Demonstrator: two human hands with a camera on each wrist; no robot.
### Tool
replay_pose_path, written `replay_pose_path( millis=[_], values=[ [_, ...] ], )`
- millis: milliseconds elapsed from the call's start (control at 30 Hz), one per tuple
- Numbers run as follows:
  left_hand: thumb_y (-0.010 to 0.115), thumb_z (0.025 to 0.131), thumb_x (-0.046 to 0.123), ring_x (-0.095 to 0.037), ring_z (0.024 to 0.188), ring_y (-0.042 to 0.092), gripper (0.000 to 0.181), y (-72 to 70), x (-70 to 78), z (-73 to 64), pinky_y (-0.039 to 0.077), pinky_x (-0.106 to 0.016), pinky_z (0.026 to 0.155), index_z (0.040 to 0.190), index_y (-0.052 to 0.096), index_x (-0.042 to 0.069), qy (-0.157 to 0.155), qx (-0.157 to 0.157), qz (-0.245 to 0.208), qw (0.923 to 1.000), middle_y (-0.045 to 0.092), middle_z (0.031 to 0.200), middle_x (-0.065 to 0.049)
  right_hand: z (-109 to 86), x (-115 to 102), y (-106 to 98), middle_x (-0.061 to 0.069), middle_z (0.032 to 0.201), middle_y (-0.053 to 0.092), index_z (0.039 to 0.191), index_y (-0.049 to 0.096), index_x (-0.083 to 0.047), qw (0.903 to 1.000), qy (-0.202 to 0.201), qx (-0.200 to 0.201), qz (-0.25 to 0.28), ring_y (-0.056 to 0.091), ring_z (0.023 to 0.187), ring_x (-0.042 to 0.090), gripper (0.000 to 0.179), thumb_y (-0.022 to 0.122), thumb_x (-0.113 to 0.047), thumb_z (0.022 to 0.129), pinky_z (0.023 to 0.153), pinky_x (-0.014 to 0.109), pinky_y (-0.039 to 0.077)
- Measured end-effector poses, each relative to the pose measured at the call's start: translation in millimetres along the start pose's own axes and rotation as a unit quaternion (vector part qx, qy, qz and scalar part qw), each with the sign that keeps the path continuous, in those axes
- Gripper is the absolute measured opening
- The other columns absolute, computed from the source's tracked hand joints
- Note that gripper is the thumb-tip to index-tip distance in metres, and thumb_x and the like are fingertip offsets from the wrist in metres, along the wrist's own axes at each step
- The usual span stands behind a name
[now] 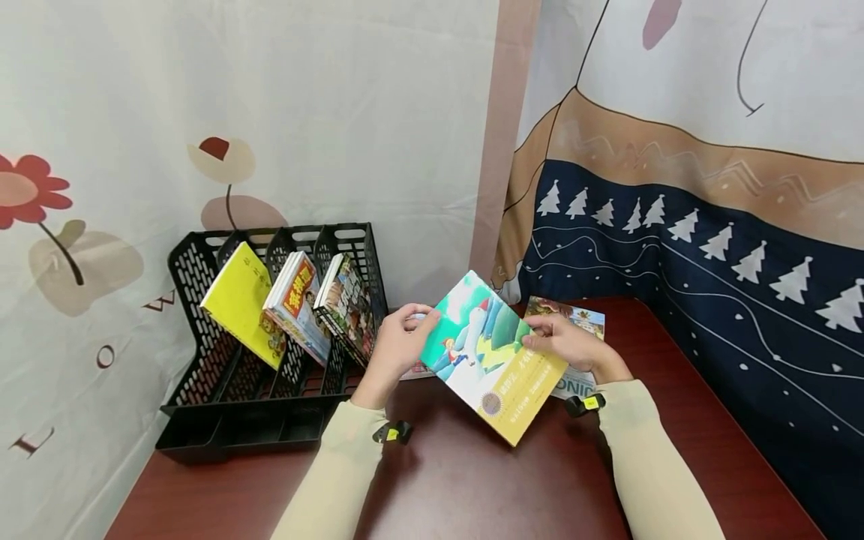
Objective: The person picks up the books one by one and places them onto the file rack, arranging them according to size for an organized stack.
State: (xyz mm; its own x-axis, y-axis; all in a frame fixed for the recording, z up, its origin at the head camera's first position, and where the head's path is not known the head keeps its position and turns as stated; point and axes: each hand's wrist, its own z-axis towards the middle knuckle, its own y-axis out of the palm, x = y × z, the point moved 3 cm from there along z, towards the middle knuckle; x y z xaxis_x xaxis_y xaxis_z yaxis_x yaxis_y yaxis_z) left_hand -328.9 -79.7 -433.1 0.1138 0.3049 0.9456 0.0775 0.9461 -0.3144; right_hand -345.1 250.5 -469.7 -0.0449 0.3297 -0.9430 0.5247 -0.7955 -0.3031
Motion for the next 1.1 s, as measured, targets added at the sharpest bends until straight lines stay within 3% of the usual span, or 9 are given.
replay_pose_path(
  millis=[100,267,400,500,700,967,1100],
  values=[
    [0.069,0.109,0.050,-0.024,0.078,0.079,0.040,-0.7,0.2,0.8,0.062,-0.036,0.069,0.137,0.073,0.022,-0.010,-0.014,-0.044,0.9989,0.082,0.111,-0.014,1.7,0,-2,0.011,0.110,0.082,0.151,0.053,0.006,0.9995,0.005,0.014,0.027,0.083,0.089,0.023,0.043,0.060,-0.016,0.114,0.081,0.037,0.069],
    [0.063,0.112,0.051,-0.037,0.080,0.083,0.046,5.8,1.5,0.4,0.061,-0.040,0.062,0.149,0.065,0.025,-0.021,-0.087,-0.059,0.9943,0.083,0.117,-0.017,4.2,-2,2,0.010,0.115,0.078,0.166,0.032,0.002,0.9979,0.005,0.015,0.063,0.082,0.093,0.020,0.058,0.054,-0.020,0.117,0.084,0.035,0.068],
    [0.061,0.115,0.042,-0.030,0.086,0.082,0.046,10.3,7.3,-1.1,0.067,-0.052,0.071,0.157,0.055,0.026,0.008,-0.119,-0.059,0.9912,0.078,0.129,-0.019,6.4,-6,8,0.009,0.114,0.077,0.170,0.024,0.001,0.9975,-0.010,0.007,0.069,0.082,0.094,0.018,0.063,0.052,-0.020,0.118,0.084,0.033,0.068],
    [0.062,0.115,0.032,-0.026,0.092,0.081,0.047,10.7,11.2,-2.4,0.068,-0.059,0.077,0.159,0.049,0.025,0.023,-0.131,-0.072,0.9885,0.075,0.131,-0.023,8.8,-8,13,0.006,0.113,0.079,0.166,0.029,0.003,0.9969,-0.019,0.001,0.076,0.082,0.094,0.017,0.057,0.051,-0.019,0.118,0.084,0.034,0.068],
    [0.064,0.113,0.023,-0.027,0.090,0.082,0.047,3.2,13.3,-4.6,0.068,-0.055,0.070,0.158,0.050,0.021,0.045,-0.112,-0.055,0.9912,0.077,0.127,-0.024,14.1,-10,25,0.007,0.115,0.079,0.167,0.030,0.001,0.9960,-0.022,-0.004,0.086,0.082,0.097,0.017,0.056,0.051,-0.018,0.118,0.086,0.034,0.068],
    [0.067,0.111,0.023,-0.023,0.092,0.081,0.047,-8.6,18.1,-9.4,0.066,-0.038,0.073,0.157,0.058,0.025,0.048,-0.070,0.010,0.9964,0.080,0.123,-0.018,21.1,-9,33,0.020,0.142,0.073,0.159,0.051,-0.004,1.0000,-0.002,0.000,0.005,0.078,0.116,0.023,0.051,0.063,-0.025,0.114,0.090,0.046,0.068],
    [0.068,0.110,0.024,-0.021,0.088,0.080,0.047,-14.7,22.3,-13.5,0.065,-0.036,0.074,0.157,0.059,0.026,0.049,-0.053,0.045,0.9964,0.082,0.118,-0.016,20.5,-9,33,0.021,0.140,0.072,0.154,0.057,-0.006,0.9999,0.003,0.009,0.005,0.077,0.114,0.028,0.045,0.063,-0.026,0.114,0.093,0.050,0.068]
  ],
)
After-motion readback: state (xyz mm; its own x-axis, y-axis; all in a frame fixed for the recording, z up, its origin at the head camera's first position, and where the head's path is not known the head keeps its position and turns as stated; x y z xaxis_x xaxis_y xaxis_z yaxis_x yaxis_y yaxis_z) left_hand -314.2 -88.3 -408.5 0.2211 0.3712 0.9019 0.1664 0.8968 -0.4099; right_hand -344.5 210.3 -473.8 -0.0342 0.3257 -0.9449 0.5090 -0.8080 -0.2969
